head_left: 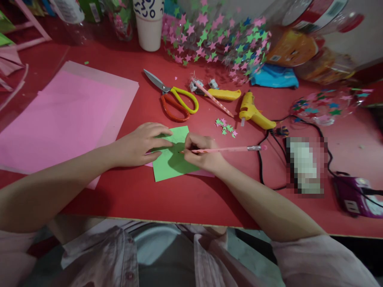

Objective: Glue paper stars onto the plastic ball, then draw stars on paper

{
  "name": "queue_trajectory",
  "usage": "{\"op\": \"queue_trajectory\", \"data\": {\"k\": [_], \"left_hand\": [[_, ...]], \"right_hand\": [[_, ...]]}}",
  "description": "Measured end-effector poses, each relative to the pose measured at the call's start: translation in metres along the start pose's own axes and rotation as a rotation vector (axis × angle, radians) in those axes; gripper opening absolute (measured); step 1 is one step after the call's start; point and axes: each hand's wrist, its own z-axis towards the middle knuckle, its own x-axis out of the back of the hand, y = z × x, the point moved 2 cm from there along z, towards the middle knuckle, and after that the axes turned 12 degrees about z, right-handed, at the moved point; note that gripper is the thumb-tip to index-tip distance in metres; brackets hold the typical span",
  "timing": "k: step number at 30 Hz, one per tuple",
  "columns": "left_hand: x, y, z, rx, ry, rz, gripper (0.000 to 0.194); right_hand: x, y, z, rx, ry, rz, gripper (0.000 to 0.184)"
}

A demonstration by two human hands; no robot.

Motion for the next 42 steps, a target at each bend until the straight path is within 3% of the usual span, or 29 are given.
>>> {"op": "queue_trajectory", "data": {"k": [21,37,42], "left_hand": [[-0.0002,-0.0003,0.0006,-0.014,0.001,0.018,0.028],[0.0002,-0.0001,-0.0001,-0.028,0.005,0.025,0.030],[-0.0005,0.0000,0.0001,-0.028,0.011,0.023,0.030]], "right_hand": [[-0.0065,0.0000,-0.0018,0.057,-0.029,-0.016,0.012],[-0.0039,0.0052,-0.0047,-0.021,0.142,-0.089,0.012],[-0.0028,0.0049,-0.0048,-0.012,0.142,-0.078,0.011]]}}
